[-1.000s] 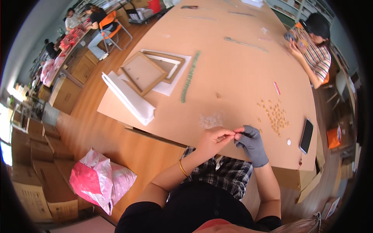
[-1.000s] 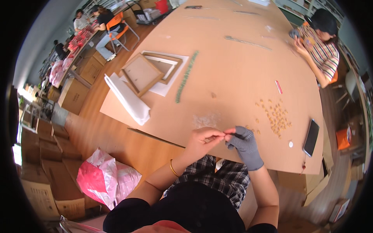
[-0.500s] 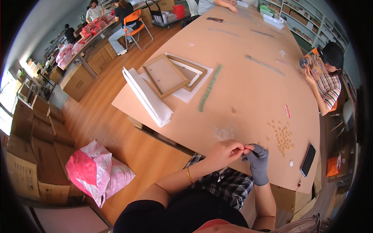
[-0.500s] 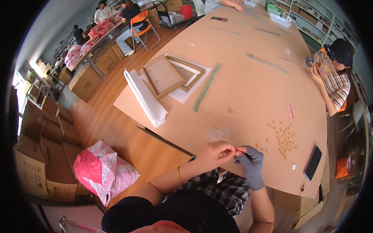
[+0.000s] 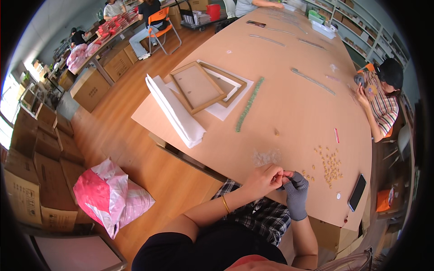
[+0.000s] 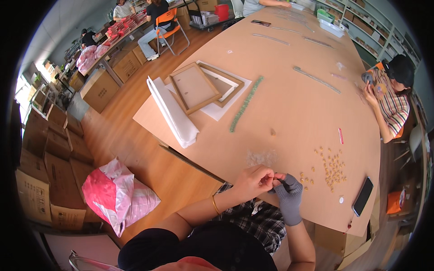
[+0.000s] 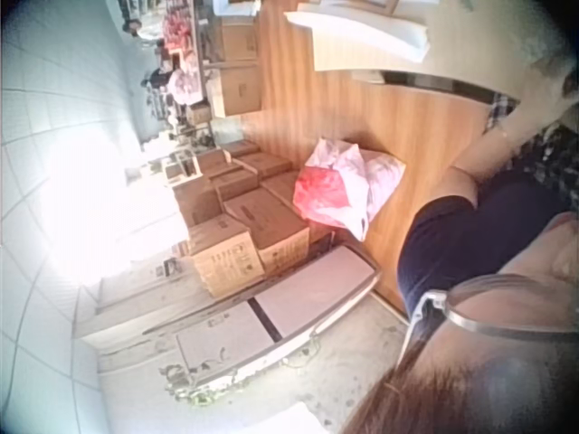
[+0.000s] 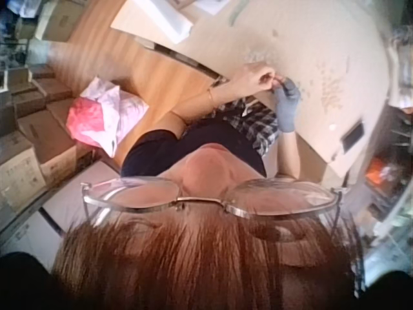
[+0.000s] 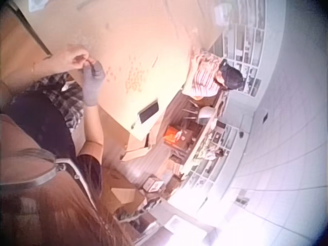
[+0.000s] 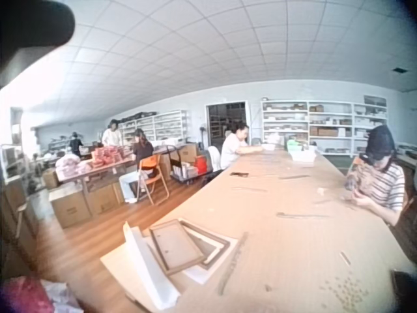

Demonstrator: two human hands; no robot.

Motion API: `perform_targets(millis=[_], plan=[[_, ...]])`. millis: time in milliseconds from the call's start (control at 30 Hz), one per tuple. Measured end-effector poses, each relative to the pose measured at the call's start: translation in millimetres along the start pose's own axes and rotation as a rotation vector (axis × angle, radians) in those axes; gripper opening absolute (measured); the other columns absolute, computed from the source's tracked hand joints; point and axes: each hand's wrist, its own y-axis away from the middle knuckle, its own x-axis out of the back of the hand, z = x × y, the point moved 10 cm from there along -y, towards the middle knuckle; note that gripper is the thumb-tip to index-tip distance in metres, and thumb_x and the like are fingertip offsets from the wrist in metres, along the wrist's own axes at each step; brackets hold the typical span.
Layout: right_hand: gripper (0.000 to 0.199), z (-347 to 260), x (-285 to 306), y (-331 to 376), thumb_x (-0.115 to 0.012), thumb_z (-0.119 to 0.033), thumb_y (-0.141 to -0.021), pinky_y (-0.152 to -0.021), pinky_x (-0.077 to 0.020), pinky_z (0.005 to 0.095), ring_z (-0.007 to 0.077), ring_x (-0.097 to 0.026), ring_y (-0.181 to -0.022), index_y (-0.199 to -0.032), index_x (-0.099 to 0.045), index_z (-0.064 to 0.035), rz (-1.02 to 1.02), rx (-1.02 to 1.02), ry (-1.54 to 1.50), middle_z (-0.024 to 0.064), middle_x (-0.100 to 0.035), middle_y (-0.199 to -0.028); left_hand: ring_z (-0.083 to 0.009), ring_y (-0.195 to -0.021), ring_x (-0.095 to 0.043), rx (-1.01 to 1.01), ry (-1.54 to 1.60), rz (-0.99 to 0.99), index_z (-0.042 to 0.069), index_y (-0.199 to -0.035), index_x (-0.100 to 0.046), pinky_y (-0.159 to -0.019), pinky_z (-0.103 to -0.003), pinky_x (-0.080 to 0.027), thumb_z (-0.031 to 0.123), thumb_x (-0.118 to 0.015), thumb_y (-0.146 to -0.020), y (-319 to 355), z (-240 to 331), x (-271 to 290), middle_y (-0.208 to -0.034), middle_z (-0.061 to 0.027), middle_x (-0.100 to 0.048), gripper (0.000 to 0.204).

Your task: The person assembles small orange components into clear plastic bases by hand at a workshop table.

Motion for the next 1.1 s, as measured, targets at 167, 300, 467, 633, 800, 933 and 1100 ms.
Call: perform_targets(millis=[167,300,467,633,800,933,1100], plan=[[0.014,-3,4,1,-0.062,0.001,-0.093,-0.074,-0.0518,0.0248,0.0111,-0.062,-0.078,-0.106,-0.067,0.0024,0.058,0.066,0.007,0.0057,-0.067,-0.091,-0.0168,-0.065,-0.065,0.159,0.129,0.032,0.006,-0.093,-0.060,-0.059,-0.029,-0.054,0.001,-0.072,-0.083,1,-22,2,-0.080,-0.0063,-0.063,0.017],[0.014,-12,11,-12,-0.061,0.001,-0.094,-0.072,-0.0514,0.0245,0.0112,-0.062,-0.076,-0.107,-0.067,0.0023,-0.004,0.045,-0.098,0.0054,-0.066,-0.089,-0.0171,-0.067,-0.066,0.155,0.068,-0.002,0.007,-0.092,-0.060,-0.059,-0.029,-0.053,0.000,-0.072,-0.081,6,-28,10,-0.081,-0.0057,-0.063,0.018],[0.017,-5,51,-68,-0.062,0.000,-0.095,-0.066,-0.0510,0.0246,0.0101,-0.060,-0.071,-0.110,-0.067,0.0040,0.033,0.118,0.172,0.0038,-0.063,-0.084,-0.0213,-0.069,-0.066,0.040,-0.157,-0.083,0.009,-0.092,-0.060,-0.060,-0.031,-0.052,0.003,-0.070,-0.080,16,-35,-3,-0.083,-0.0051,-0.065,0.017],[0.012,25,85,-148,-0.071,-0.010,-0.091,-0.054,-0.0458,0.0240,0.0076,-0.055,-0.058,-0.096,-0.066,0.0000,0.149,0.144,0.373,0.0011,-0.059,-0.065,-0.0227,-0.068,-0.065,0.099,-0.167,-0.166,0.010,-0.092,-0.061,-0.061,-0.033,-0.052,0.006,-0.069,-0.081,17,-43,-12,-0.083,-0.0059,-0.065,0.015],[0.013,23,53,-189,-0.067,-0.016,-0.086,-0.065,-0.0521,0.0323,0.0223,-0.066,-0.068,-0.092,-0.072,-0.0062,0.101,0.175,0.683,0.0102,-0.070,-0.077,-0.0258,-0.065,-0.064,0.116,-0.124,-0.147,0.010,-0.091,-0.060,-0.056,-0.036,-0.051,0.003,-0.069,-0.080,12,-44,-8,-0.082,-0.0071,-0.063,0.016],[0.013,13,26,-197,-0.066,-0.018,-0.086,-0.074,-0.0532,0.0339,0.0277,-0.068,-0.081,-0.093,-0.073,-0.0085,0.026,0.175,0.769,0.0109,-0.071,-0.088,-0.0247,-0.067,-0.065,0.151,-0.137,-0.159,0.009,-0.091,-0.061,-0.058,-0.034,-0.052,0.002,-0.069,-0.079,15,-45,-11,-0.082,-0.0066,-0.064,0.016],[0.014,20,-3,-197,-0.065,-0.018,-0.087,-0.076,-0.0526,0.0328,0.0255,-0.068,-0.085,-0.093,-0.074,-0.0089,-0.221,0.187,0.693,0.0111,-0.071,-0.093,-0.0250,-0.068,-0.066,0.138,-0.145,-0.181,0.008,-0.092,-0.061,-0.058,-0.034,-0.053,0.002,-0.069,-0.080,15,-40,-10,-0.081,-0.0068,-0.064,0.016]])
